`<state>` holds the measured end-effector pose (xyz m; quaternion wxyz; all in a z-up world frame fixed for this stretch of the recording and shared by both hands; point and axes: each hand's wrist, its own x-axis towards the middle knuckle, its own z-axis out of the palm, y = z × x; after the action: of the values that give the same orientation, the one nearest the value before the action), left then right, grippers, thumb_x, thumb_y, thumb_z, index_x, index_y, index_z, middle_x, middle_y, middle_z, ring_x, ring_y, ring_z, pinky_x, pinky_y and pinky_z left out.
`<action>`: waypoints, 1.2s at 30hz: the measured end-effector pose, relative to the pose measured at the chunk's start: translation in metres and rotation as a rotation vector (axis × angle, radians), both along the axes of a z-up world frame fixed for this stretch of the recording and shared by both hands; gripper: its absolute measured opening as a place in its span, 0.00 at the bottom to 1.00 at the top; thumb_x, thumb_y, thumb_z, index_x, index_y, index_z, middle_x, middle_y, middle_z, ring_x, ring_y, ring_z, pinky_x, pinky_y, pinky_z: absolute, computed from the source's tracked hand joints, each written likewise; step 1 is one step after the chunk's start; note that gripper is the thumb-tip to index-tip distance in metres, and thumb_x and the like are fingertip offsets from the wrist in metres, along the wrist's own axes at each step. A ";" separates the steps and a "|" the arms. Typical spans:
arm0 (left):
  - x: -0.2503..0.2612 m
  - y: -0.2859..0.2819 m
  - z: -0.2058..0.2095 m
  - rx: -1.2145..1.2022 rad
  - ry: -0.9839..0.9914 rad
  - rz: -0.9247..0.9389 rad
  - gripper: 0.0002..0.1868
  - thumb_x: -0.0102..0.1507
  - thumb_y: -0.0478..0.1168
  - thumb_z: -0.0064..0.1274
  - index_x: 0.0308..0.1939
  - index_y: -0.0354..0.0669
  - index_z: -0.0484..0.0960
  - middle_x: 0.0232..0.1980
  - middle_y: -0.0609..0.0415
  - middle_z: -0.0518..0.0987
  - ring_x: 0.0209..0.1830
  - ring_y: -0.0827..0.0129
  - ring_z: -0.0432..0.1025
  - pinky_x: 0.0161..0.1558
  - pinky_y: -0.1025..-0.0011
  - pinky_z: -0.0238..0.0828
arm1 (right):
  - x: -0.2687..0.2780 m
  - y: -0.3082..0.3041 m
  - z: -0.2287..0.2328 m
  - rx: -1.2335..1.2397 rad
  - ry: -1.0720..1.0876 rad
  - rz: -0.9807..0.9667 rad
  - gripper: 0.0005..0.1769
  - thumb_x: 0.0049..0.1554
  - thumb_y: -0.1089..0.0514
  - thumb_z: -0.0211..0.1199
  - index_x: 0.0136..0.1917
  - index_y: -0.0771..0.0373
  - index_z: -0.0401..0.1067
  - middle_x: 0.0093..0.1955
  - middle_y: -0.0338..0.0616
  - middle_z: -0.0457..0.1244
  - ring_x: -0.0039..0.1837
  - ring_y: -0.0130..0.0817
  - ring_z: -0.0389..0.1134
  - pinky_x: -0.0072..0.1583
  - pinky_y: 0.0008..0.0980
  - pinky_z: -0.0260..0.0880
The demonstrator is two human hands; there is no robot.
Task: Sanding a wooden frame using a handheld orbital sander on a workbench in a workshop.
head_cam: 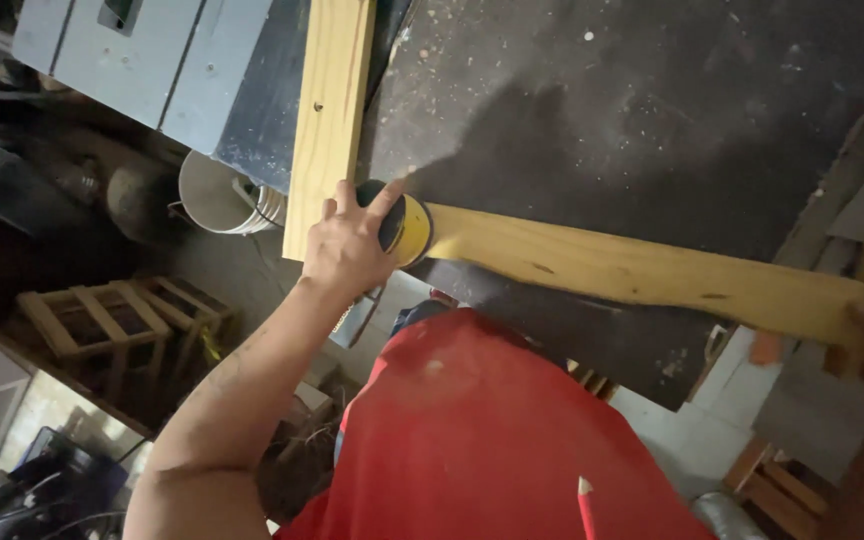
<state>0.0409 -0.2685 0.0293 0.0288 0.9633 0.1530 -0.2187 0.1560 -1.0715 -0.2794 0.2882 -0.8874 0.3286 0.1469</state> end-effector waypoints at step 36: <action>0.111 -0.020 0.025 -0.058 0.089 -0.181 0.47 0.63 0.37 0.48 0.84 0.73 0.48 0.71 0.39 0.55 0.66 0.40 0.64 0.49 0.60 0.79 | -0.090 0.261 0.165 0.075 -0.079 -0.075 0.39 0.57 0.42 0.80 0.68 0.67 0.66 0.63 0.59 0.66 0.56 0.55 0.71 0.48 0.54 0.75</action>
<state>0.1522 -0.2884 0.0538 0.0302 0.9613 0.0601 -0.2671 0.0658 -0.8105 -0.1144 0.3393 -0.8681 0.3444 0.1130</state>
